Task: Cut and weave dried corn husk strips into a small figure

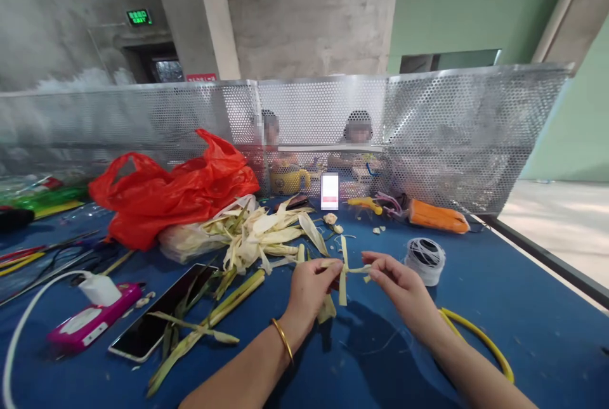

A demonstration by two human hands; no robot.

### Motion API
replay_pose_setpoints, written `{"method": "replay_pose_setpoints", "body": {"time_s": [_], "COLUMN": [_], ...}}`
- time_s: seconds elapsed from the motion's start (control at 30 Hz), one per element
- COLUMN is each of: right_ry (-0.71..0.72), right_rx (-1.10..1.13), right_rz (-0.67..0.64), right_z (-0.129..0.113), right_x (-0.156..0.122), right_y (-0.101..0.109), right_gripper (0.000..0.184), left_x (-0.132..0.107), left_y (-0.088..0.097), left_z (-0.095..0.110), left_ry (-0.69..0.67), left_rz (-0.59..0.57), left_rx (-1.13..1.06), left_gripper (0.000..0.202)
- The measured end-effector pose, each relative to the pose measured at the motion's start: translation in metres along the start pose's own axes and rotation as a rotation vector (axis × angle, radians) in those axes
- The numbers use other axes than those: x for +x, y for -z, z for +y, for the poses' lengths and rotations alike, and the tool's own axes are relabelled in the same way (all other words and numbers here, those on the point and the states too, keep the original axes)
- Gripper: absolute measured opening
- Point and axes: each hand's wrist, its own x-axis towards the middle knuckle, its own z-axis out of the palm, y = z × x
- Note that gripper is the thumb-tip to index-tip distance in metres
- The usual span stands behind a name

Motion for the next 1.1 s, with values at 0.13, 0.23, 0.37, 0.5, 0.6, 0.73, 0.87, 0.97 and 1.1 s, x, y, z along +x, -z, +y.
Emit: {"method": "replay_pose_setpoints", "body": {"time_s": [0.13, 0.23, 0.37, 0.5, 0.6, 0.73, 0.87, 0.97, 1.1], "right_ry": [0.063, 0.099, 0.158, 0.19, 0.162, 0.113, 0.068, 0.068, 0.061], "right_rx": [-0.123, -0.143, -0.103, -0.118, -0.13, -0.111, -0.083, -0.073, -0.084], "right_rz": [-0.044, -0.04, -0.122, -0.207, -0.19, -0.183, -0.141, -0.037, 0.032], "right_z": [-0.001, 0.0, -0.004, -0.008, -0.01, -0.012, -0.014, -0.013, -0.01], "right_x": [-0.004, -0.003, -0.002, -0.001, -0.001, -0.001, 0.0, -0.001, -0.004], "right_y": [-0.004, -0.002, 0.002, 0.004, 0.004, 0.005, 0.006, 0.003, -0.003], "right_gripper": [0.023, 0.024, 0.021, 0.021, 0.022, 0.024, 0.025, 0.025, 0.024], "left_x": [-0.007, -0.009, -0.007, -0.006, -0.008, -0.009, -0.01, -0.012, -0.013], "left_y": [-0.007, -0.007, 0.0, 0.005, 0.005, 0.004, 0.0, -0.003, -0.004], "left_z": [0.006, 0.007, 0.005, 0.005, 0.006, 0.007, 0.007, 0.008, 0.008], "left_ry": [0.034, 0.166, 0.424, 0.435, 0.356, 0.332, 0.335, 0.318, 0.302], "left_rz": [-0.042, -0.1, -0.247, -0.408, -0.453, -0.438, -0.355, -0.316, -0.364], "left_rx": [-0.073, -0.156, -0.275, -0.235, -0.185, -0.146, -0.178, -0.177, -0.152], "left_gripper": [0.016, 0.018, 0.039, 0.041, 0.037, 0.034, 0.032, 0.033, 0.034]}}
